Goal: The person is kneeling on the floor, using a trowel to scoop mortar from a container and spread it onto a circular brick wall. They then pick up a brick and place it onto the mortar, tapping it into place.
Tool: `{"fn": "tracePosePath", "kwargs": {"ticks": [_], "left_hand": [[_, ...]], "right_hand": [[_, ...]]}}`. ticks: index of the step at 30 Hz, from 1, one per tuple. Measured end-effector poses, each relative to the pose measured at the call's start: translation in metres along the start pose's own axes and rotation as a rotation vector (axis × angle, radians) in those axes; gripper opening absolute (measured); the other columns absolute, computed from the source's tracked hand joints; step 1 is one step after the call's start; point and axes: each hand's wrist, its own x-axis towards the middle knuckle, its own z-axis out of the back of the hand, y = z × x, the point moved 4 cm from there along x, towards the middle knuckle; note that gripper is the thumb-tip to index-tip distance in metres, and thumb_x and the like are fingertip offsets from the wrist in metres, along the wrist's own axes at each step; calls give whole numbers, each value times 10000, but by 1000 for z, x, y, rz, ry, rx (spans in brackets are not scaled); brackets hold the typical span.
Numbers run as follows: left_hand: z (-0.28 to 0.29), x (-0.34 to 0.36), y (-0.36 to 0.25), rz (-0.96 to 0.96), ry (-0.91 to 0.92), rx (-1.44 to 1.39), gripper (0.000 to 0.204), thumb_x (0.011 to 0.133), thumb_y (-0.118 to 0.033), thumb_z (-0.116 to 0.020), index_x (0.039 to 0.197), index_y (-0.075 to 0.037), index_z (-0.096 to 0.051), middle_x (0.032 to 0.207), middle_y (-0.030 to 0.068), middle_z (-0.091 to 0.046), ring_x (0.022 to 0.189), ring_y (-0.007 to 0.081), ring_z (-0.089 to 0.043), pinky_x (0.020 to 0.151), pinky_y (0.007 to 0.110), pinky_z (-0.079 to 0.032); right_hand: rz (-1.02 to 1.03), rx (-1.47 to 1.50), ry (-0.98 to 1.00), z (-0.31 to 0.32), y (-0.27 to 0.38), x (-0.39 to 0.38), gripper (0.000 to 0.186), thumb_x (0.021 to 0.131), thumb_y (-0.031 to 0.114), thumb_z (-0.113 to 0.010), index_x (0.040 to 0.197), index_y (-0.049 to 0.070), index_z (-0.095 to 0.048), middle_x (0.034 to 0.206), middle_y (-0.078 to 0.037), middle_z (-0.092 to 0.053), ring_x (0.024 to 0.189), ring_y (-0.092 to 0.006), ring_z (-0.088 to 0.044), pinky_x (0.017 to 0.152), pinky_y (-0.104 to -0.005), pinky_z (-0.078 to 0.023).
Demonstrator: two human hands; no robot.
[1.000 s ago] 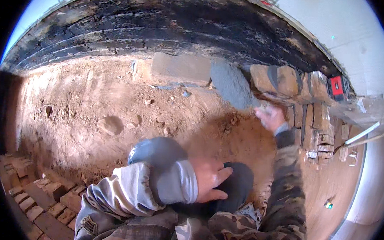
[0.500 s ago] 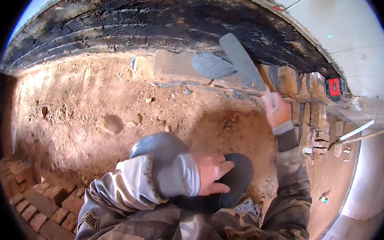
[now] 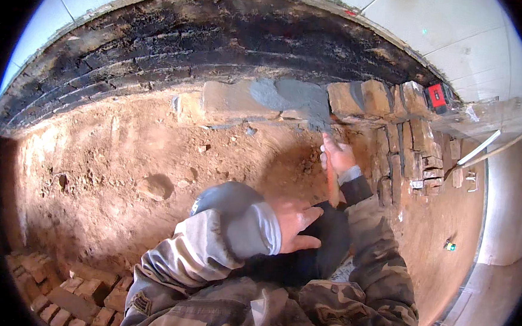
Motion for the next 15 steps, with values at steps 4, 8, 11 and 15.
{"fn": "tracePosePath", "kwargs": {"ticks": [4, 8, 11, 15], "left_hand": [[-5, -2, 4, -65, -1, -53, 591, 848, -428, -700, 1216, 20, -584, 1081, 219, -644, 1002, 391, -629, 882, 445, -512], [5, -6, -1, -139, 2, -119, 599, 841, -405, -719, 1233, 25, -579, 1116, 224, -643, 1032, 396, -623, 894, 446, -509], [11, -12, -5, -148, -17, -159, 576, 836, -387, -732, 1211, 27, -591, 1083, 222, -648, 1003, 400, -627, 877, 449, -516], [8, -4, 2, -95, 24, -127, 548, 830, -370, -747, 1183, 24, -606, 1030, 222, -653, 977, 398, -632, 856, 448, -521]], "right_hand": [[-218, 288, 278, -51, -8, -8, 458, 939, 575, -571, 746, 171, -477, 538, 45, -420, 415, -120, -391, 394, -286, -292], [-329, 320, 511, -105, 0, -29, 429, 993, 530, -488, 761, 170, -455, 527, 61, -359, 397, -105, -328, 383, -280, -243], [-326, 434, 688, -108, -13, -23, 415, 996, 526, -483, 803, 159, -477, 534, 64, -366, 393, -98, -331, 371, -276, -241], [-339, 505, 721, -106, -6, -24, 410, 1012, 530, -441, 885, 147, -517, 541, 59, -385, 386, -99, -354, 354, -275, -263]]}}
